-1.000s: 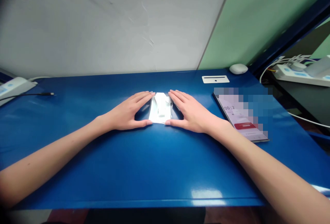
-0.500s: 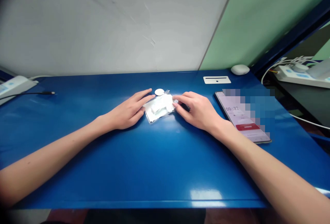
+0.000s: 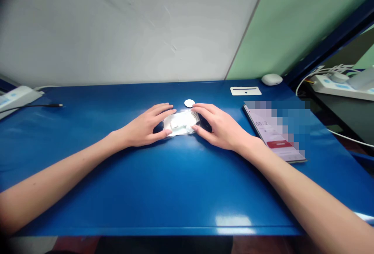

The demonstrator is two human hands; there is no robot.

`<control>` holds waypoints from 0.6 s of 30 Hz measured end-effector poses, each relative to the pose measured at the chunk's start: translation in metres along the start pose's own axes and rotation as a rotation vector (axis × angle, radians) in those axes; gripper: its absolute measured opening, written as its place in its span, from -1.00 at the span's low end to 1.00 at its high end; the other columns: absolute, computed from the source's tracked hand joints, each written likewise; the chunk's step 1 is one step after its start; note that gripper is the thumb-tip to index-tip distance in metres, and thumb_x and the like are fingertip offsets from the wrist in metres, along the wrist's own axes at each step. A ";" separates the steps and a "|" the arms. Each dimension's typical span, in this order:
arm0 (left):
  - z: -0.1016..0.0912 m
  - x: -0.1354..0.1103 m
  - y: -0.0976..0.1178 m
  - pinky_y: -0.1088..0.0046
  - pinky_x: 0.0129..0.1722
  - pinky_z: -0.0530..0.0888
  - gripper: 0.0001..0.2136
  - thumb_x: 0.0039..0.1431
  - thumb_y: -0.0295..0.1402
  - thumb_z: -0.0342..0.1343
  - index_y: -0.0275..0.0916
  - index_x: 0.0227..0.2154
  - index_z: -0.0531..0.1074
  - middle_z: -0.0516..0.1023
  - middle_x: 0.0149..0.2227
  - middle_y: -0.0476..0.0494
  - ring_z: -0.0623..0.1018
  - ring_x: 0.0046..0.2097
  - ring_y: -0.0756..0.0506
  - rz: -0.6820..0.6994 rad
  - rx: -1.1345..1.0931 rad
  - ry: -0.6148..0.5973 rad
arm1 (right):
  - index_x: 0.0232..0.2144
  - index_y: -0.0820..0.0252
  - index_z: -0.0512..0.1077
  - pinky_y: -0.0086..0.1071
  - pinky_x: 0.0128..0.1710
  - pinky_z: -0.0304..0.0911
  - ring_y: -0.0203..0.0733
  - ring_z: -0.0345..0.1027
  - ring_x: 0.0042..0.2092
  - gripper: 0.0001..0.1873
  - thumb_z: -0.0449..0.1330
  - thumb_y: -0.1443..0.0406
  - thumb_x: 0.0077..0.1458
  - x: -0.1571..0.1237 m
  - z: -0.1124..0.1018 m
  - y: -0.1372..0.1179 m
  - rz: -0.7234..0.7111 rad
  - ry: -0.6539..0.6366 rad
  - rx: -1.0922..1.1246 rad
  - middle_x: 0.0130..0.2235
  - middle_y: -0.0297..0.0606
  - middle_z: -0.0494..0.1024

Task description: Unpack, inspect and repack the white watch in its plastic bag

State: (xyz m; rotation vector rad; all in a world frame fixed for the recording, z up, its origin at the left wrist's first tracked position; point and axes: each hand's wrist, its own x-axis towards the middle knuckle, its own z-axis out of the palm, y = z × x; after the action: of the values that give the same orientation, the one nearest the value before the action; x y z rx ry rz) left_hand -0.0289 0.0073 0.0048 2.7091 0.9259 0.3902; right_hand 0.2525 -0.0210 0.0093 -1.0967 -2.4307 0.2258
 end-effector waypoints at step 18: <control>0.001 0.000 0.001 0.05 0.32 0.16 -0.34 0.29 0.02 0.00 -0.39 0.26 0.22 0.22 0.31 -0.40 0.16 0.36 -0.33 -0.094 0.067 0.019 | 0.28 0.38 0.19 -0.04 0.24 0.19 0.10 0.19 0.27 -0.27 0.08 0.00 0.25 0.000 -0.004 0.008 0.074 -0.133 -0.062 0.26 0.13 0.31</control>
State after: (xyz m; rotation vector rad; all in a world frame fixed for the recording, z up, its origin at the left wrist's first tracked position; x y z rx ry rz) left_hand -0.0273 0.0062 0.0039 2.7134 1.0853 0.3727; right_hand 0.2600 -0.0160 0.0101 -1.2372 -2.5311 0.2557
